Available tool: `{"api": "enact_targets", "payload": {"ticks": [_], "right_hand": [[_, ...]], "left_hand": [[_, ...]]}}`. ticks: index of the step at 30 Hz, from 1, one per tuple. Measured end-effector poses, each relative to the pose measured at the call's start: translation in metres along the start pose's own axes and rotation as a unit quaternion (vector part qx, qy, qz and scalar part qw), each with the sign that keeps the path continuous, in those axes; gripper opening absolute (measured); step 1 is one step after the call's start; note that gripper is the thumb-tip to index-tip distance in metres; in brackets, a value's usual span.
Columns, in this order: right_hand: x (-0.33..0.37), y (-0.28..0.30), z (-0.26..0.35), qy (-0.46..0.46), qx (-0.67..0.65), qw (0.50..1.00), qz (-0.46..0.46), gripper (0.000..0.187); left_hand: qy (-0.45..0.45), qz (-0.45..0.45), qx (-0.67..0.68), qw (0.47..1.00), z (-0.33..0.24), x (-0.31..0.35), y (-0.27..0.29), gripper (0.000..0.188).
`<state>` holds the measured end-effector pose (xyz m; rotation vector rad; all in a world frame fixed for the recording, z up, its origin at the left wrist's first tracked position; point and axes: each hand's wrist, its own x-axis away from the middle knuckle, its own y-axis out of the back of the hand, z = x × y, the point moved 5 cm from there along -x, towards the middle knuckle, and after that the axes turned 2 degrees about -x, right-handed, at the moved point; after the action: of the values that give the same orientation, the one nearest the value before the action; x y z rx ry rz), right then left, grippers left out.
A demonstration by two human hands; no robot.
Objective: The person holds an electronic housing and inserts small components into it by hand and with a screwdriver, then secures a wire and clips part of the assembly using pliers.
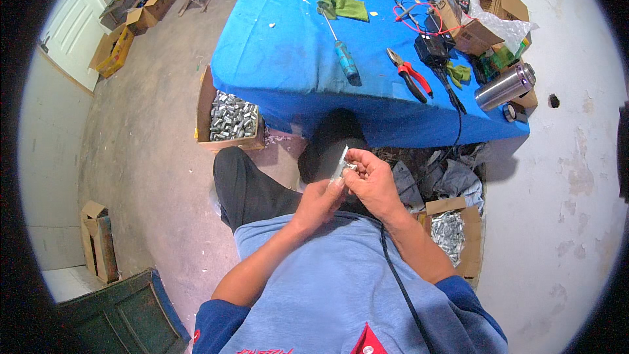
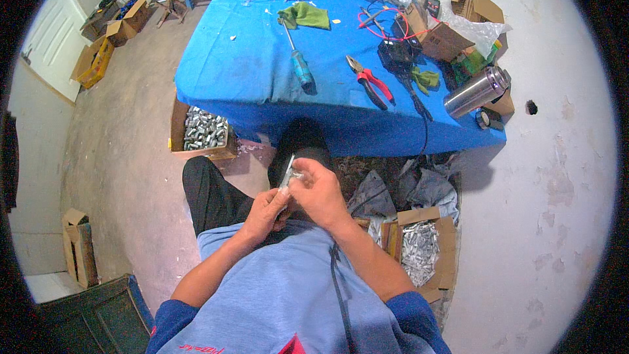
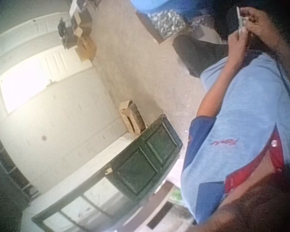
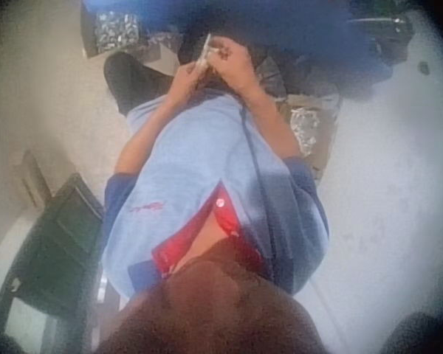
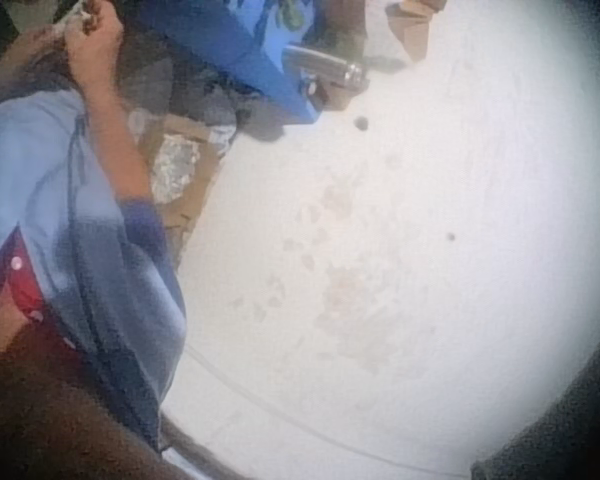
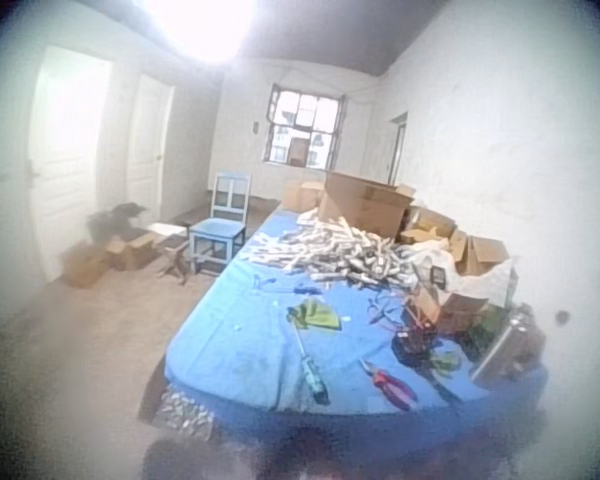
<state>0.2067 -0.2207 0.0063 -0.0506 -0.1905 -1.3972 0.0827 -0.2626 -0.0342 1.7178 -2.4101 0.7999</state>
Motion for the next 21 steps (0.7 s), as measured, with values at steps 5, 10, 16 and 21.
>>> {"api": "enact_targets", "payload": {"ticks": [5, 10, 16, 21], "right_hand": [[0.005, -0.005, 0.003, -0.008, -0.093, 0.996, -0.011, 0.038], [0.009, -0.008, -0.010, -0.028, -0.208, 0.978, 0.002, 0.033], [0.010, -0.010, -0.013, -0.021, -0.205, 0.978, -0.016, 0.029], [0.012, -0.010, -0.011, -0.034, -0.209, 0.977, 0.001, 0.030]], "left_hand": [[-0.047, -0.034, -0.025, 0.998, -0.002, 0.002, 0.004, 0.051], [-0.025, -0.052, 0.011, 0.998, 0.001, 0.004, 0.003, 0.055], [0.016, -0.051, 0.088, 0.995, 0.007, 0.005, 0.003, 0.056], [0.006, -0.059, 0.078, 0.995, 0.006, 0.005, 0.002, 0.055]]}}
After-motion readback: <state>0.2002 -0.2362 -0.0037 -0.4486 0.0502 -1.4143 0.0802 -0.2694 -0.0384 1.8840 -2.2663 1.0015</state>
